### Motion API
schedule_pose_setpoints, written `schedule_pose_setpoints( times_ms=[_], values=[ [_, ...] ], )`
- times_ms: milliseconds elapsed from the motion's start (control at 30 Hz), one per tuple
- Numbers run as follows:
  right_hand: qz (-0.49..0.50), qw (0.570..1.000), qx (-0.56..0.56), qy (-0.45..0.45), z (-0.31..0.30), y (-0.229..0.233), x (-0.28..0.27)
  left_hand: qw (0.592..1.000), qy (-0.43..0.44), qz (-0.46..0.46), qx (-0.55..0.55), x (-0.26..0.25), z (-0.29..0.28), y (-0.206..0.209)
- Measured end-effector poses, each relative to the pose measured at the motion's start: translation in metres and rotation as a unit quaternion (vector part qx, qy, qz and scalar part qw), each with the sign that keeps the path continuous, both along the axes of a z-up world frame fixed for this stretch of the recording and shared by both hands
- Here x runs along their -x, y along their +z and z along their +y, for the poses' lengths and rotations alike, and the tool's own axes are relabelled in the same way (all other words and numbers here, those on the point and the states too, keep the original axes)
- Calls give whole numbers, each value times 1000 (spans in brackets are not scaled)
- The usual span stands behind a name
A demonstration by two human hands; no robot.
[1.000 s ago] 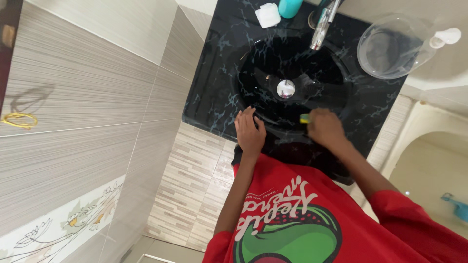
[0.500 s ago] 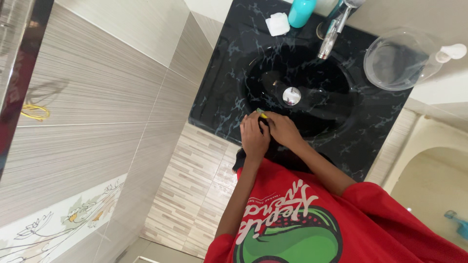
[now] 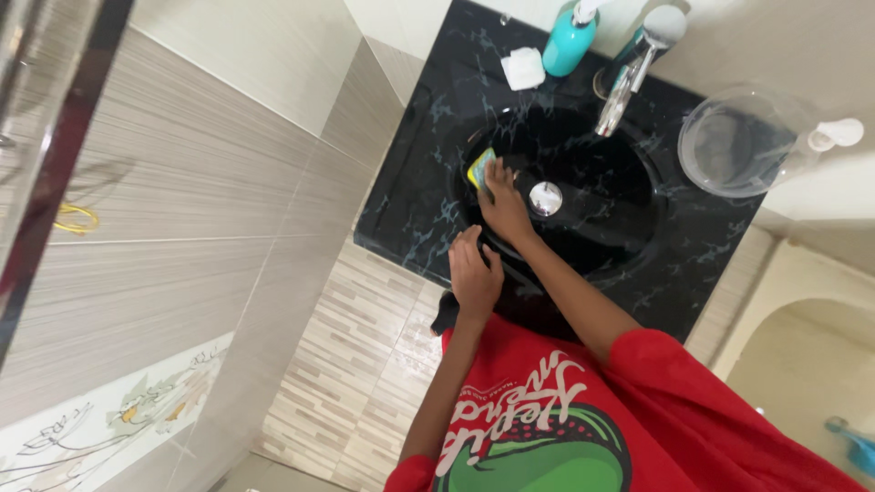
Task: The person scrubs a black bathroom sink and countertop using a yellow sponge. They wipe the basin, faucet, and surrounding surfaces repeatedly, rinsing the sponge under running water multiple times during the process.
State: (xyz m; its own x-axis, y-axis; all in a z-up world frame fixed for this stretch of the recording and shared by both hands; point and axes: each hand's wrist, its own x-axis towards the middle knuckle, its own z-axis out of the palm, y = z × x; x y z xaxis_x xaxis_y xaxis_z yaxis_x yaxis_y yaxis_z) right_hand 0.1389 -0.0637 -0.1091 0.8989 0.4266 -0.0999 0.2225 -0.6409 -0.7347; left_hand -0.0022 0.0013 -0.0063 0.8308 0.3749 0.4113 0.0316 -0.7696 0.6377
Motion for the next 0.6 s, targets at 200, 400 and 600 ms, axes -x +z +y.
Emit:
schedule_pose_setpoints(
  times_ms=[200, 400, 600],
  values=[
    [46, 996, -11, 78, -74, 60, 57, 1000, -14, 0, -13, 1, 1, -1],
    [94, 978, 154, 106, -158, 92, 76, 1000, -7, 8, -9, -1, -1, 0],
    [183, 971, -73, 134, -100, 52, 65, 999, -30, 16, 8, 1, 0, 0]
  ],
)
